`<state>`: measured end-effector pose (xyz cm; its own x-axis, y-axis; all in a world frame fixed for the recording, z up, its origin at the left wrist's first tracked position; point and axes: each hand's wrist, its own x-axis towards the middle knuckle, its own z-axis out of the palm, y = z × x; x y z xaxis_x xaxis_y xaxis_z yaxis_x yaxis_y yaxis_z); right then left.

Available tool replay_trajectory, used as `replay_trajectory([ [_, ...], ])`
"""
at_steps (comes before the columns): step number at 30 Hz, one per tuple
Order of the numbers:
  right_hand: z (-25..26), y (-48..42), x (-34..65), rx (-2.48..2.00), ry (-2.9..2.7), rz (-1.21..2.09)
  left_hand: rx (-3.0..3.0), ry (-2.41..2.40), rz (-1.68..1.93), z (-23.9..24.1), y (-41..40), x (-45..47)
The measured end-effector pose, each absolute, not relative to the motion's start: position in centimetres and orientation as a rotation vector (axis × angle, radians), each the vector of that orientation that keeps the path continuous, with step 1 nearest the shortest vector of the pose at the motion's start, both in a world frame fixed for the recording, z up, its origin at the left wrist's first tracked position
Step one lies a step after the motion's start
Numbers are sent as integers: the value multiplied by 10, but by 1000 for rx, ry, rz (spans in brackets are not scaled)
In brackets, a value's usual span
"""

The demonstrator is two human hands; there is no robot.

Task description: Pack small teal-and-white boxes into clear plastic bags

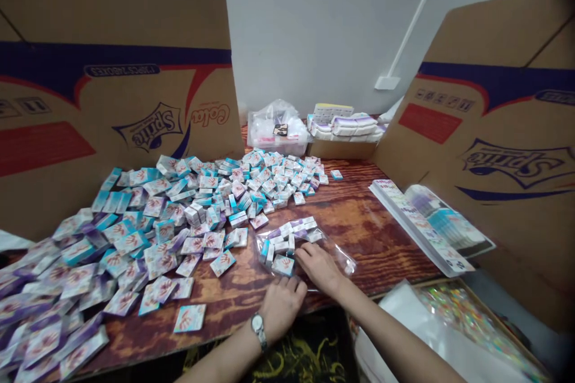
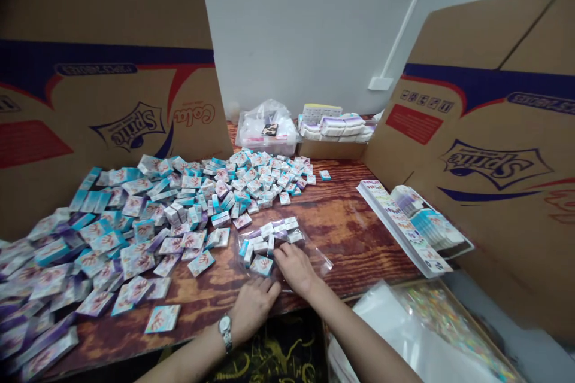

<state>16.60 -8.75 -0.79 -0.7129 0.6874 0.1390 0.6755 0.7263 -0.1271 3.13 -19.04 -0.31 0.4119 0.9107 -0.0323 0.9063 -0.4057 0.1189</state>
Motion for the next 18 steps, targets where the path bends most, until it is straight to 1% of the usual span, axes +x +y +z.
replay_trajectory([
  [4, -6, -88, 174, -1265, -2787, 15, 2479, 1590, 102, -2, -197, 30],
  [8, -3, -82, 169, -1330, -2735, 53, 2488, 1483, 204, -5, -195, 28],
  [12, 1, -80, 154, -1494, -2717, 57, 2498, 1385, 283, -10, -193, 25],
  [18, 8, -85, 148, -1573, -2734, 41, 2532, 1438, 269, -9, -198, 14],
])
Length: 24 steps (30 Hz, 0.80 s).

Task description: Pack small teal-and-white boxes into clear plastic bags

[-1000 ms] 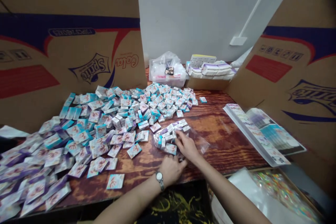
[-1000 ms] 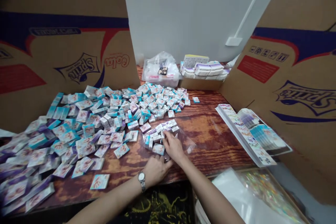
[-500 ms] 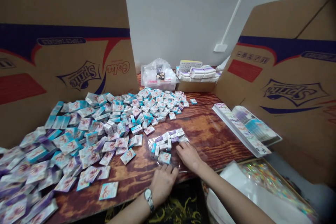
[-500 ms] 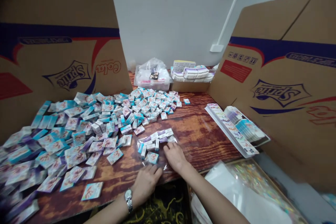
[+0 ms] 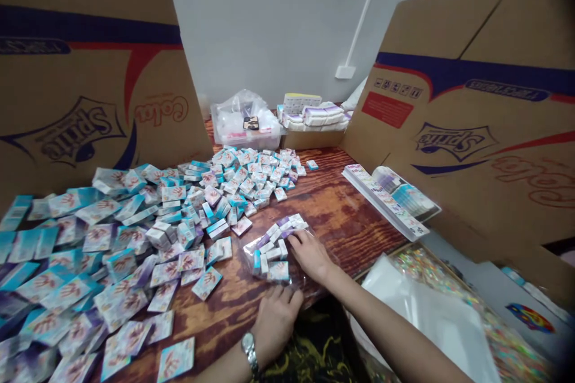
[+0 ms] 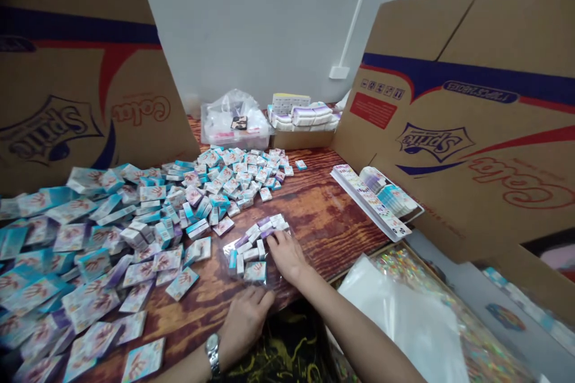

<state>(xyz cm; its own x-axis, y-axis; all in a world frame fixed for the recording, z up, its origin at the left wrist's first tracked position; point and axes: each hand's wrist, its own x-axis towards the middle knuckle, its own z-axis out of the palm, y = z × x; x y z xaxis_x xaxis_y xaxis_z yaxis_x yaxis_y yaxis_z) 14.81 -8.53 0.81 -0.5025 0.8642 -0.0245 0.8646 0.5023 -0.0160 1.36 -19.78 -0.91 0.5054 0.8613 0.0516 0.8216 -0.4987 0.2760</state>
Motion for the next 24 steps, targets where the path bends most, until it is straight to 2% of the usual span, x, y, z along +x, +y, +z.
replay_trajectory([
  [8, 15, -104, 163, 1304, 2916, -344, 2763, 1384, 331, -15, -202, 6],
  [12, 14, -104, 159, 1317, 2996, -450, 2755, 1356, 341, -16, -202, 7],
  [14, 12, -102, 152, 1324, 2998, -408, 2746, 1328, 349, -14, -202, 8],
  [19, 10, -100, 137, 1468, 2783, 9, 2691, 1267, 301, -6, -205, 5],
  [24, 18, -111, 143, 1491, 2780, -55, 2636, 1038, 460, -2, -217, -13],
])
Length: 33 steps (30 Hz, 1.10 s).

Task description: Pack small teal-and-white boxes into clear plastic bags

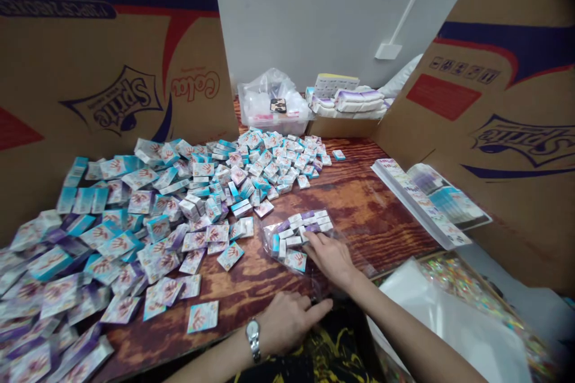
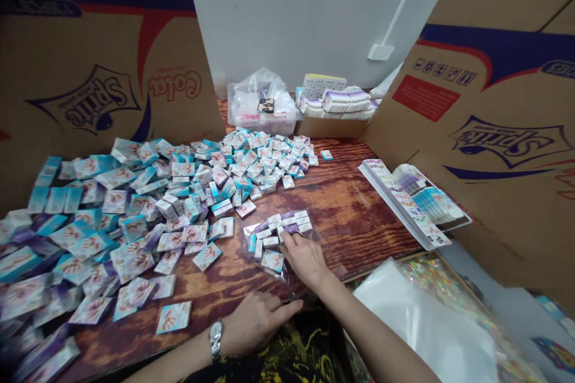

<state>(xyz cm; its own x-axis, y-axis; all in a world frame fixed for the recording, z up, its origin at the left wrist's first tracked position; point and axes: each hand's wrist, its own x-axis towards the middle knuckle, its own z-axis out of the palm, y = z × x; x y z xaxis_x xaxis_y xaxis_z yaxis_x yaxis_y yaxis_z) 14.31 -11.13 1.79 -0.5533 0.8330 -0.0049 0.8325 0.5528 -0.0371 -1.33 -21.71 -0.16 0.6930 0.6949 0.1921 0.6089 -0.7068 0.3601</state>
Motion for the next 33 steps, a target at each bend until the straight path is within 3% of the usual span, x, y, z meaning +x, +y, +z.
replay_trajectory([
  [6, 15, -132, 144, -1328, -2889, 330, 1811, 1527, 1107, -5, -220, -48],
  [9, 7, -137, 136, -1397, -2935, 269, 1402, 1733, 1175, -16, -204, -62],
  [13, 7, -138, 134, -1311, -2984, 174, 1070, 1657, 1210, -28, -180, -65],
  [19, 10, -119, 124, -738, -2864, -130, 408, 1472, 1267, -25, -168, -48],
  [28, 4, -80, 108, -533, -3058, 39, 427, 1557, 1118, -25, -158, -46],
  [33, 9, -65, 103, -362, -3092, -37, 578, 1622, 999, -35, -139, -55],
])
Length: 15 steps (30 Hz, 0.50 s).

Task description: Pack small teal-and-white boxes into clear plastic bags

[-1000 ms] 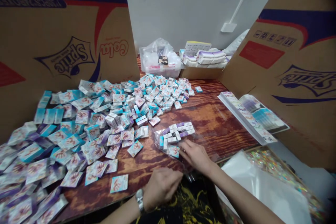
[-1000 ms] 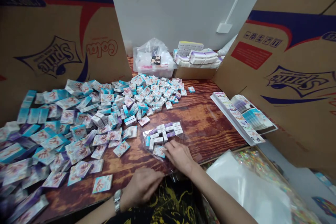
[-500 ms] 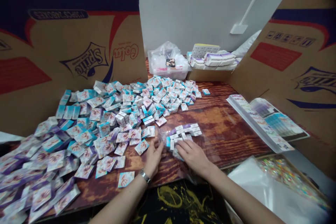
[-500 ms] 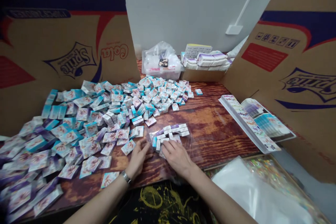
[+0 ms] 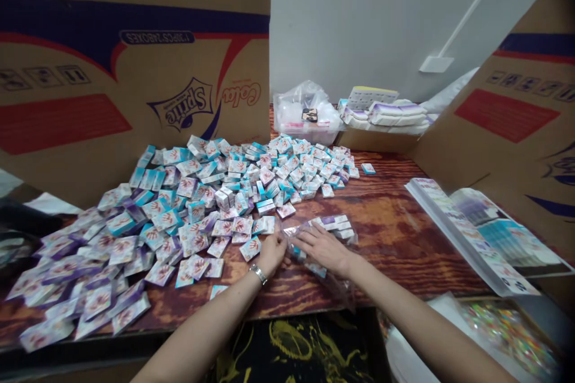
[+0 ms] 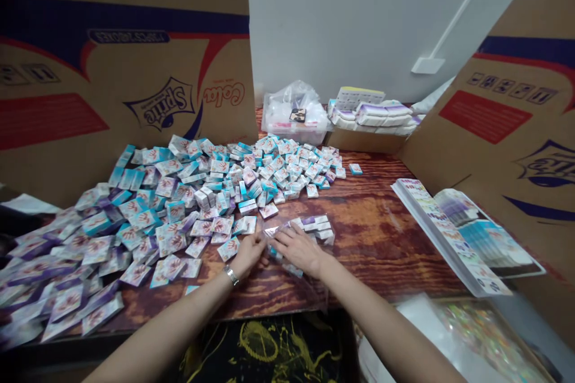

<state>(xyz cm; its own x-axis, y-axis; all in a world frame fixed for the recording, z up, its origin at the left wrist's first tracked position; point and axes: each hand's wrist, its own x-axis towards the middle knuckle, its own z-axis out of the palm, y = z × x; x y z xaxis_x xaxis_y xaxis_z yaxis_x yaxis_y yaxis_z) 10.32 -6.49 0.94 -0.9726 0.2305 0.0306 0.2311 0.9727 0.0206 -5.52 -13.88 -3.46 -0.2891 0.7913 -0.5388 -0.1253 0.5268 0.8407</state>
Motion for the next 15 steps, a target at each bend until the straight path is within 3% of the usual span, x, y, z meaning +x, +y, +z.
replay_trajectory([
  [11, 1, -67, 98, -396, -3025, -123, 928, 1804, 1005, -15, -187, -50],
  [13, 4, -66, 97, -393, -3033, -110, 1218, 1796, 1013, -5, -208, -34],
  [15, 8, -62, 98, -378, -3066, -91, 1933, 1680, 785, 3, -222, -16],
])
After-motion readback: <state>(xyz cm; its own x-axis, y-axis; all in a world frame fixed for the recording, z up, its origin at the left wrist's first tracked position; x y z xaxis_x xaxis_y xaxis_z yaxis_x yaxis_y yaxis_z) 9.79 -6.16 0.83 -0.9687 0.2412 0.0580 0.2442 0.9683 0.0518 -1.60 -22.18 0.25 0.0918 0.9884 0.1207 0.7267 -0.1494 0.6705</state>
